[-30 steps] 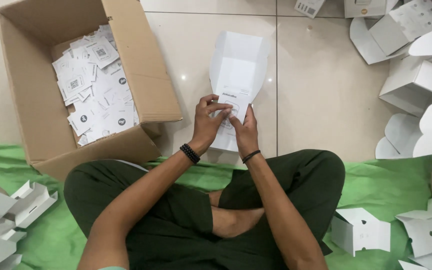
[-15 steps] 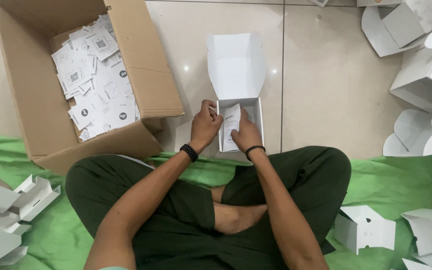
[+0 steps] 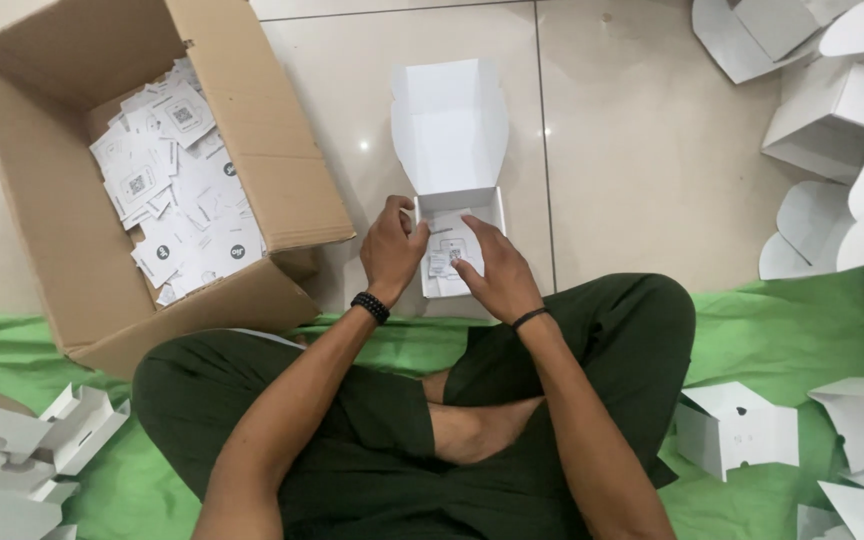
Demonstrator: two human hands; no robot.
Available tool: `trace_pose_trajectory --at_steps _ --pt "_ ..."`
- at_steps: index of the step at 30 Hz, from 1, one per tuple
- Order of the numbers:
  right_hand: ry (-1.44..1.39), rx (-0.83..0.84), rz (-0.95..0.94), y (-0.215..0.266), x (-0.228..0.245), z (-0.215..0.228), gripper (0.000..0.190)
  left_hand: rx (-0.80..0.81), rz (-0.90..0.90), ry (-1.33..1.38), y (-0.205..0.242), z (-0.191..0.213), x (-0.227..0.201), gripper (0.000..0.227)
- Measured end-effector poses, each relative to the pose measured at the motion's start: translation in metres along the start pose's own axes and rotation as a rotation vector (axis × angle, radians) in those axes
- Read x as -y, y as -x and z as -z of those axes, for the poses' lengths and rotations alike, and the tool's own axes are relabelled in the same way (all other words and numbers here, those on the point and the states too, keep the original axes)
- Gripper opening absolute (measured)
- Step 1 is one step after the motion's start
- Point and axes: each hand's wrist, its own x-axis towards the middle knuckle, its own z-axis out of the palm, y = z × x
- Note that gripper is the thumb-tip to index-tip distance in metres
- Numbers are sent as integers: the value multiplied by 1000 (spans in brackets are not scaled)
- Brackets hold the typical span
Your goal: The person folds and packs product boxes according to instructions.
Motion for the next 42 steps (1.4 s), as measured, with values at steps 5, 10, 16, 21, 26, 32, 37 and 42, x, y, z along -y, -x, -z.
trace_pose_trajectory --at_steps 5,10,16,21,26,32,37,42 --pt "38 -117 11 25 -5 24 53 -60 -74 1 5 10 -14 26" --pt "24 -262 -50 45 -6 41 43 -93 -271 21 14 10 -36 21" --pt "19 -374 -58 55 -6 52 36 -69 -514 2 29 -3 -78 22" --pt "-5 -396 -65 49 -1 46 32 -46 -701 -43 34 15 -98 22" --pt "-1 -391 132 23 40 29 31 -119 -757 -187 26 99 -83 24" --pt "-205 -107 208 -17 148 -40 29 -331 -587 -353 57 248 -26 25" --pt "-320 38 699 -25 250 -117 26 -527 -349 -530 130 358 44 24" --pt "-313 415 883 -11 338 -188 27 -627 -66 -725 220 429 130 17"
